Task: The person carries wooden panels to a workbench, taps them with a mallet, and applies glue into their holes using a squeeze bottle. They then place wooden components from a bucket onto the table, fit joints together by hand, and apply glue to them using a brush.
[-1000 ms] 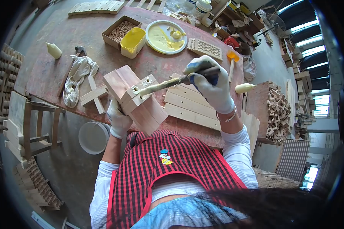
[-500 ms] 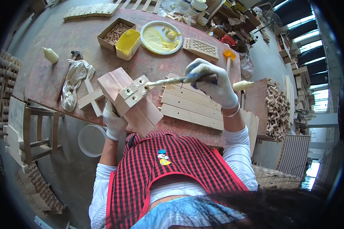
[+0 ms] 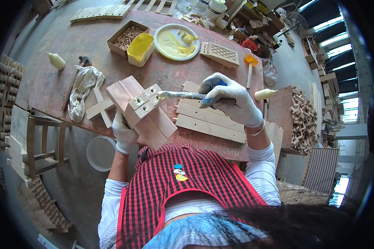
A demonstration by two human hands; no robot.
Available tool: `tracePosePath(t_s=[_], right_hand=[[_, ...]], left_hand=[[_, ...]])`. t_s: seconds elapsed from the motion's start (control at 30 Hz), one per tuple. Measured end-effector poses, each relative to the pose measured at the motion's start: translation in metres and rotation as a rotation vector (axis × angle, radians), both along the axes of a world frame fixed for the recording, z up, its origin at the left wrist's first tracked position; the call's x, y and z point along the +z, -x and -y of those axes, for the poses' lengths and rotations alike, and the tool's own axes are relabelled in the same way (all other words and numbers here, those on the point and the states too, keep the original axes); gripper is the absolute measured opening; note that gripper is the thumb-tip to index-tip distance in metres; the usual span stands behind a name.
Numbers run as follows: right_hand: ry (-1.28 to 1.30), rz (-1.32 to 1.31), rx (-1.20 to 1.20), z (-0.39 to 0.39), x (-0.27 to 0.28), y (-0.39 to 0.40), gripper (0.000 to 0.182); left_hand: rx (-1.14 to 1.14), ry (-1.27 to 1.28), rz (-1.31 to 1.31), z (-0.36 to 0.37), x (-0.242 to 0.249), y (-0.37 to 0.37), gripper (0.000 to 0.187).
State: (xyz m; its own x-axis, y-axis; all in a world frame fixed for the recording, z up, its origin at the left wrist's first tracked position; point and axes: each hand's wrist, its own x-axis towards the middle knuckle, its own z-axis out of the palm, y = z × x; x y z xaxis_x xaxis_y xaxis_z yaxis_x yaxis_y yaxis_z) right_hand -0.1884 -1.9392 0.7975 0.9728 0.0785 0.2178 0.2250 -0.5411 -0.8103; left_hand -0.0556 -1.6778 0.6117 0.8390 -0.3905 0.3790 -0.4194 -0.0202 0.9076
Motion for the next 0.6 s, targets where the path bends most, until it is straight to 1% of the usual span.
tracePosePath(t_s=[0.13,0.2,0.27,0.3,0.37,0.43,0.5,0.53,0.6], right_hand=[[-0.068,-0.008,-0.042,-0.001,-0.004,0.004,0.024],[-0.081,-0.018,-0.062,0.010,-0.001,0.004,0.023],[-0.101,0.087,-0.140,0.018,0.000,0.003,0.019],[-0.109,0.124,-0.164,0.020,-0.001,0.002,0.017],[-0.501,0.207,-0.223,0.021,-0.005,-0.005,0.012],[-0.887,0.288,-0.286,0.024,-0.007,-0.010,0.012],[-1.010,0.264,-0.339,0.022,-0.018,-0.025,0.020],[-1.009,0.270,-0.337,0.021,-0.021,-0.034,0.020],[-1.104,0.192,-0.307,0.015,-0.027,-0.052,0.010]], left_hand=[[-0.016,0.023,-0.052,-0.003,-0.003,-0.002,0.043],[-0.003,-0.120,0.162,-0.008,-0.003,-0.011,0.042],[0.012,-0.278,0.379,-0.016,0.002,-0.021,0.041],[0.020,-0.283,0.383,-0.019,0.008,-0.026,0.041],[-0.031,-0.314,0.630,-0.027,0.026,-0.040,0.038],[-0.096,-0.334,0.879,-0.030,0.046,-0.051,0.036],[-0.138,-0.364,0.946,-0.032,0.059,-0.059,0.033],[-0.178,-0.400,1.002,-0.034,0.063,-0.062,0.030],[-0.256,-0.480,1.105,-0.039,0.070,-0.067,0.025]])
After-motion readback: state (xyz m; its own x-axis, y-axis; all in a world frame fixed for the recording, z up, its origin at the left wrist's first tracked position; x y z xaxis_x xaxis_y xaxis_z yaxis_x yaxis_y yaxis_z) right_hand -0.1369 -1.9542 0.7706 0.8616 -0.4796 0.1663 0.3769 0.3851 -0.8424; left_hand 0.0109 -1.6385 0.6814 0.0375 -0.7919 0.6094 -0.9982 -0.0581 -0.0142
